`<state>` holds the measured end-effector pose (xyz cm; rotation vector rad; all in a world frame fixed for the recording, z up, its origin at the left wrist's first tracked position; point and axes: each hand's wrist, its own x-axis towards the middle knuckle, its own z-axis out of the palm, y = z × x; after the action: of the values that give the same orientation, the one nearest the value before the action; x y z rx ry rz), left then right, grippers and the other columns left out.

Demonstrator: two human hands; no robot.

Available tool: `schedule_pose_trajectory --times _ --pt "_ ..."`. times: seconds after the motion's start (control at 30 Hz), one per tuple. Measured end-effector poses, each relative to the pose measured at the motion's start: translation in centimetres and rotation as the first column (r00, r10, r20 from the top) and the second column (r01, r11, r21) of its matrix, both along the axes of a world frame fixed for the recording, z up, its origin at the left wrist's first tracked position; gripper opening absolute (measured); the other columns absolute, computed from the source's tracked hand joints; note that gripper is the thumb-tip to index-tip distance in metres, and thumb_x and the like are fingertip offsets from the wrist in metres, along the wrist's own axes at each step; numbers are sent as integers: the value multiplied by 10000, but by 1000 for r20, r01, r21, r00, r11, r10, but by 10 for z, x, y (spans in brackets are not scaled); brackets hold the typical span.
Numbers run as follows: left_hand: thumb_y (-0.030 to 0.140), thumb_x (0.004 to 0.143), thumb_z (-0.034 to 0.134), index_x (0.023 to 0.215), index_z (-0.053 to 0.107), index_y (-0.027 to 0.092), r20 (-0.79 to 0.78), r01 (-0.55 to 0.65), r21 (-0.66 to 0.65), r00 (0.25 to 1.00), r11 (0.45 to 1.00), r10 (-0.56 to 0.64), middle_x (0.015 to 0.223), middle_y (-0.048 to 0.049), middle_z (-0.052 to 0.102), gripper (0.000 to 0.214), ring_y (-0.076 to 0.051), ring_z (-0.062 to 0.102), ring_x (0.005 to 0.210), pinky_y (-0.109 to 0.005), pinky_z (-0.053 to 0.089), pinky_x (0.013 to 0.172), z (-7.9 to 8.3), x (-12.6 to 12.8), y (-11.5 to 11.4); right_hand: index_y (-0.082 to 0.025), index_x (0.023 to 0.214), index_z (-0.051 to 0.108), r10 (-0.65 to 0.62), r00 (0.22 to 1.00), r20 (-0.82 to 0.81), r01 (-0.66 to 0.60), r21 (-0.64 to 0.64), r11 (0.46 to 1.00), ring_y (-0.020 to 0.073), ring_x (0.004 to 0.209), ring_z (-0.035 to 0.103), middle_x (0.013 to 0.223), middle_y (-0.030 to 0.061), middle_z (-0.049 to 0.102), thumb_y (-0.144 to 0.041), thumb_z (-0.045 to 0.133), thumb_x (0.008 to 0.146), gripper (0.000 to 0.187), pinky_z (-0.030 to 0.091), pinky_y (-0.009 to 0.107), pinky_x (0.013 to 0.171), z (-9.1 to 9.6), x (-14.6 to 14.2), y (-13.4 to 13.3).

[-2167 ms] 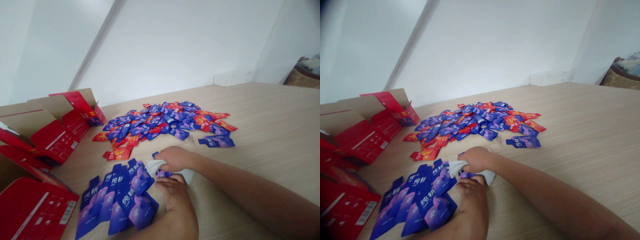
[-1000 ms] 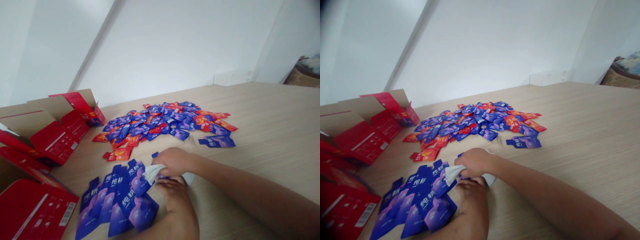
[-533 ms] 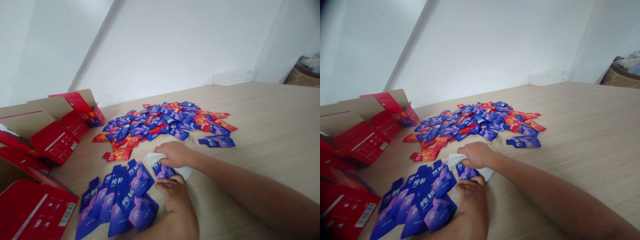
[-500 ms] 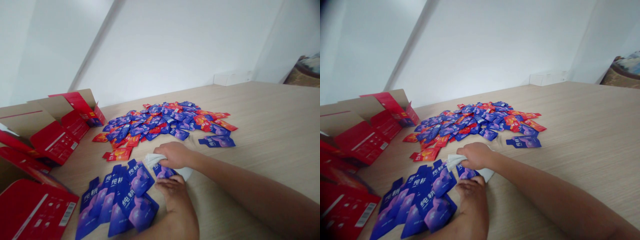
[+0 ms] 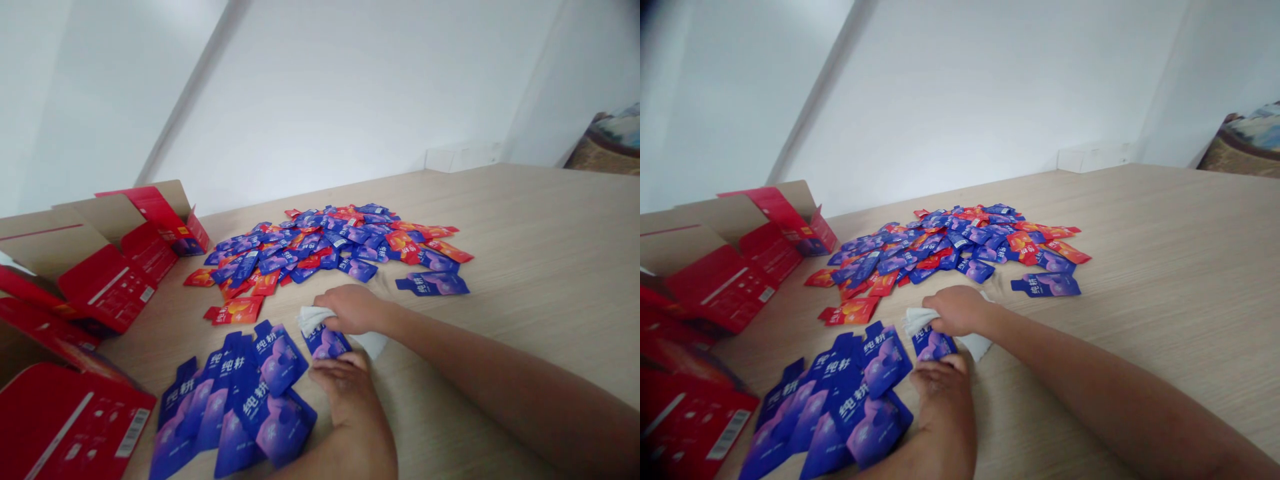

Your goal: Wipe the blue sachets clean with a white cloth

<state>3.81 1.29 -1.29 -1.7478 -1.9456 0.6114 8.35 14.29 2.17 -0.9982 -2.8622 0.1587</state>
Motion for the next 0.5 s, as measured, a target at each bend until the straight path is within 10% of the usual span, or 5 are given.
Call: schedule_pose_trajectory --times 0.5 --pt "-29 764 327 1084 621 107 -1 -20 31 1000 999 20 1001 -181 677 455 -260 647 871 -398 481 787 -1 -1 4 -251 1054 564 128 990 57 -126 -34 991 238 800 619 908 66 664 -418 497 774 333 401 294 580 -6 -12 -16"
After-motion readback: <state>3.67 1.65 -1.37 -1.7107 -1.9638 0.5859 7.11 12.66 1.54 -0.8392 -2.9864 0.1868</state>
